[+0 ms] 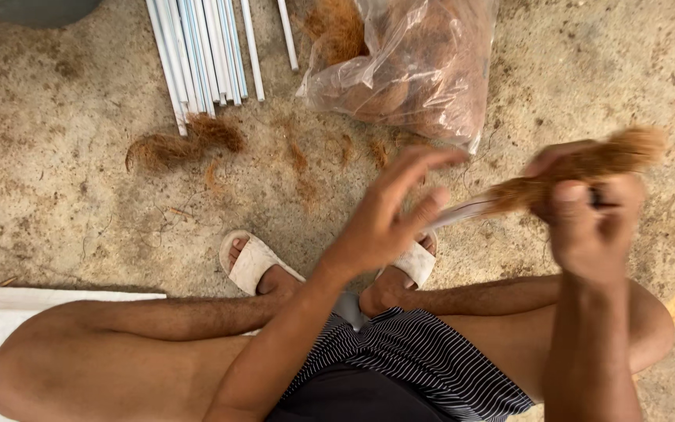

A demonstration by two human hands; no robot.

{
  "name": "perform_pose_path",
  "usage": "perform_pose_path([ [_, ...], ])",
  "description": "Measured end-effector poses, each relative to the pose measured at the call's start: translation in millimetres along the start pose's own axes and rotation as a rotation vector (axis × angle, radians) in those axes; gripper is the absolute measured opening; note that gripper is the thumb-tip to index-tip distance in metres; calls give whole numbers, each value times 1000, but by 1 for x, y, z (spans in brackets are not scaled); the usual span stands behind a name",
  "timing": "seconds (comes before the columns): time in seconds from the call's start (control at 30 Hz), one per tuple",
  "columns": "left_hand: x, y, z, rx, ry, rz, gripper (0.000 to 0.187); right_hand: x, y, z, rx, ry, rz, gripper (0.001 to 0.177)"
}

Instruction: The person sits on the floor and wraps brown fibrous material around the end of a white plastic rod. They use a black tool to secure the fibers in place, repeatedly winding and tightening the material to form a broom head.

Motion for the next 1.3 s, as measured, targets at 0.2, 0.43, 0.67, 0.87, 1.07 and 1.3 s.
perform_pose_path([
  [0.2, 165, -20, 54, -12, -592, -344, 27, 18, -74, 42, -146, 272, 324, 38],
  [0.43, 265, 60, 150, 95, -1074, -486, 34, 7, -82, 64, -274, 388, 204, 44],
  [0.67, 314, 103, 179, -147, -1215, -484, 40, -10, -98, 86, -364, 310, -132, 43],
  [0.87, 317, 88, 192, -288, -1017, -30, 20, -32, -103, 111, -282, 159, -609, 41],
  [1.07, 201, 51, 130, -237, -811, 231, 12, -41, -97, 124, -192, 110, -814, 46],
  [1.3, 74, 38, 44, -212, -781, 386, 28, -40, -85, 119, -246, 190, -558, 41],
])
Point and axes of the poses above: each hand's wrist, its own z-axis away from the middle knuckle, its own y-axis out of the palm, x = y × z, the point moved 5 cm from there along -z, towards the middle knuckle, and after that the axes turned 1 degree about x, right-handed, at the moved point
